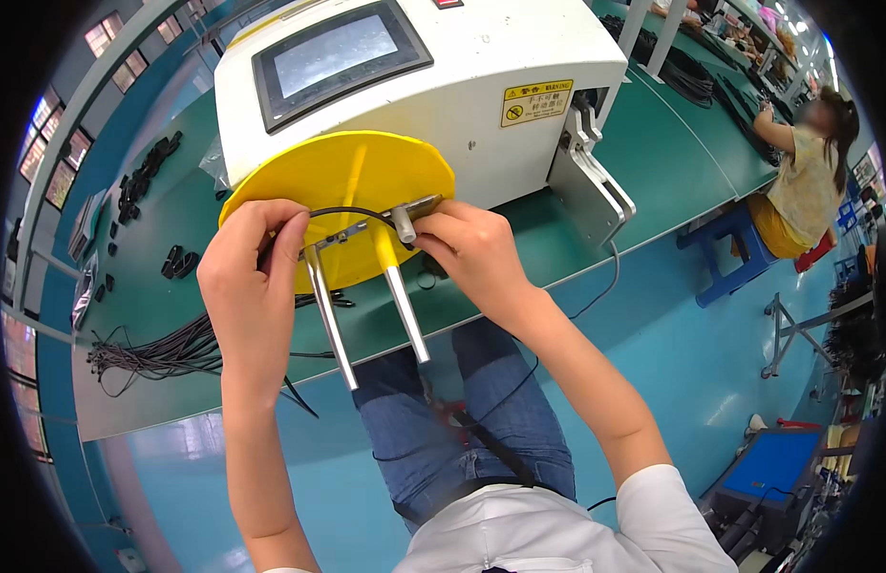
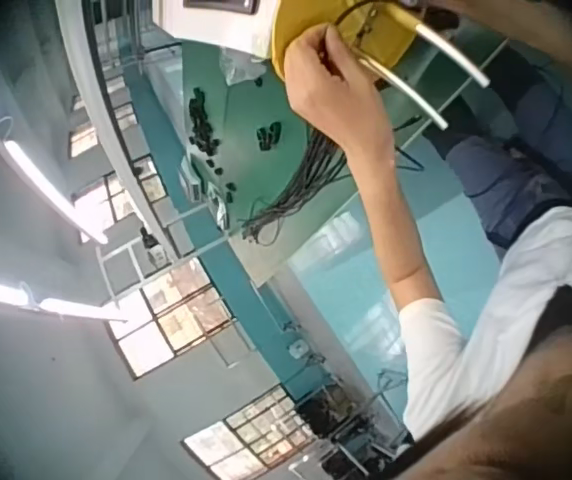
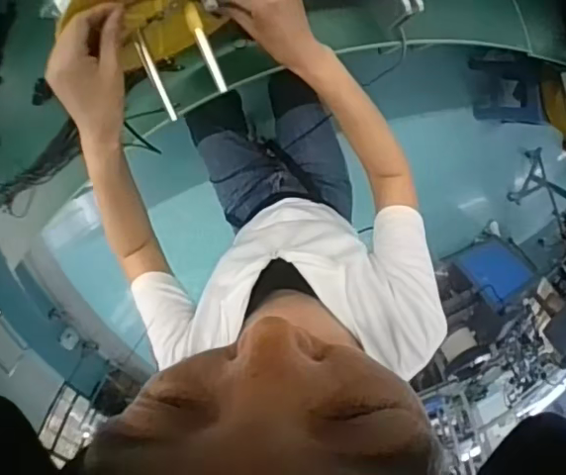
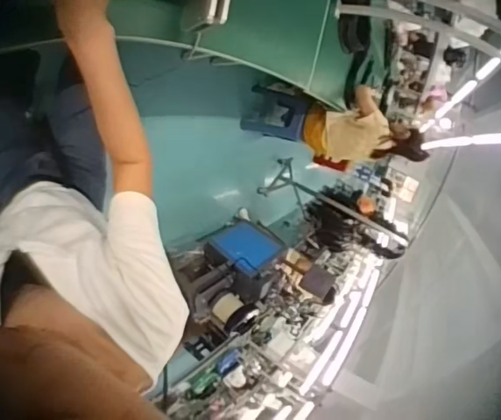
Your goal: Winding black electrical cables into uniform coils using an automated benchtop winding machine.
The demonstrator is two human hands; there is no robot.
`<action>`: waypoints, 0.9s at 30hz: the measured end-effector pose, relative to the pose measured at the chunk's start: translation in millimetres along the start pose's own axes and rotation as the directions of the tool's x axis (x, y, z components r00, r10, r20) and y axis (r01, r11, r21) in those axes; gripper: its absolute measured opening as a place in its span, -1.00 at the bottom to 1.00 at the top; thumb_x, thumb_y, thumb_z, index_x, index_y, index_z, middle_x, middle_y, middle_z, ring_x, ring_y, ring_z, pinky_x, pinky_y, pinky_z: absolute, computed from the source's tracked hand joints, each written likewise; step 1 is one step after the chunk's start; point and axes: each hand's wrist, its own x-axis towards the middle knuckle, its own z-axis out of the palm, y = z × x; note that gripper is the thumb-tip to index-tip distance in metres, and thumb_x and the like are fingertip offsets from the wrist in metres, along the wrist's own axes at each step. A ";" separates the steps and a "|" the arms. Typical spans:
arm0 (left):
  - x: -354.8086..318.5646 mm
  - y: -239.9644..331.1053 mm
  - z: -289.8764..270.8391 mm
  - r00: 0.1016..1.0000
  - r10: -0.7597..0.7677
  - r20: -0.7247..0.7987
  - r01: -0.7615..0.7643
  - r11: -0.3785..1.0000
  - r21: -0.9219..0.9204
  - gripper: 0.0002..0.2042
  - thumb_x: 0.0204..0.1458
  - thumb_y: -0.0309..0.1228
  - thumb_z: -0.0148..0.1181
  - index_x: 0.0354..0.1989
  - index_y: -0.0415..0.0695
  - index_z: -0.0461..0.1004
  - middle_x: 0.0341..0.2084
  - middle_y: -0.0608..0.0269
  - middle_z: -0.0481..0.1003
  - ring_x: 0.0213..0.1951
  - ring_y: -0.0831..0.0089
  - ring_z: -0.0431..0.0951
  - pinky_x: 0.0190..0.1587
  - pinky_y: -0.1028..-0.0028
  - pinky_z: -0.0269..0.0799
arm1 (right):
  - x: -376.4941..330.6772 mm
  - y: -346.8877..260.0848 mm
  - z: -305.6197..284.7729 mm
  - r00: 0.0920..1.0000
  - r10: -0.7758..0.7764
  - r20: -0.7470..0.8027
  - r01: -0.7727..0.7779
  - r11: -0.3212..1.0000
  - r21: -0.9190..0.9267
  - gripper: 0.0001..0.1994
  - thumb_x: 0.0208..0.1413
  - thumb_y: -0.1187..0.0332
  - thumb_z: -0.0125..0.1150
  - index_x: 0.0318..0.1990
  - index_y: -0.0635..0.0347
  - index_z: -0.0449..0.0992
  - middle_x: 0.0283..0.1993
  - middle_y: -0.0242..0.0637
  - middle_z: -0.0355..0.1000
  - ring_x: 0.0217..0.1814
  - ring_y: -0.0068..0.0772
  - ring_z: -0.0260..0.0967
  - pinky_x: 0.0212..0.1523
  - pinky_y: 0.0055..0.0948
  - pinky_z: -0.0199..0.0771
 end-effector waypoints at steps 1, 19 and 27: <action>0.5 0.0 -0.1 1.000 -0.005 0.001 0.005 1.000 0.003 -0.96 0.01 -0.61 0.16 -0.40 -0.31 0.44 -0.56 0.21 0.41 -0.53 0.51 0.37 -0.46 0.56 0.29 | 1.0 -0.5 -0.1 1.000 0.006 -0.007 -0.006 1.000 -0.004 -0.87 -0.15 0.52 0.31 -0.38 0.26 0.53 -0.42 -0.20 0.45 -0.42 -0.18 0.42 -0.41 -0.37 0.43; -7.2 -9.7 -12.2 0.996 -0.029 0.088 0.030 1.000 -0.008 -0.95 0.00 -0.59 0.17 -0.39 -0.31 0.45 -0.59 0.24 0.39 -0.57 0.52 0.33 -0.48 0.56 0.27 | 3.8 -6.7 3.3 0.999 0.035 -0.015 -0.037 0.994 -0.103 -0.87 -0.18 0.55 0.29 -0.40 0.25 0.54 -0.46 -0.21 0.44 -0.44 -0.18 0.42 -0.44 -0.37 0.40; -30.1 -42.5 -82.2 0.691 -0.569 0.446 0.704 0.669 -0.238 -0.85 0.11 -0.50 0.04 -0.39 -0.29 0.52 -0.73 0.52 0.22 -0.68 0.77 0.10 -0.63 0.66 0.00 | 2.2 -8.2 -0.1 0.997 0.064 -0.036 -0.067 0.994 -0.089 -0.88 -0.17 0.56 0.28 -0.40 0.25 0.53 -0.45 -0.21 0.44 -0.45 -0.16 0.41 -0.45 -0.37 0.39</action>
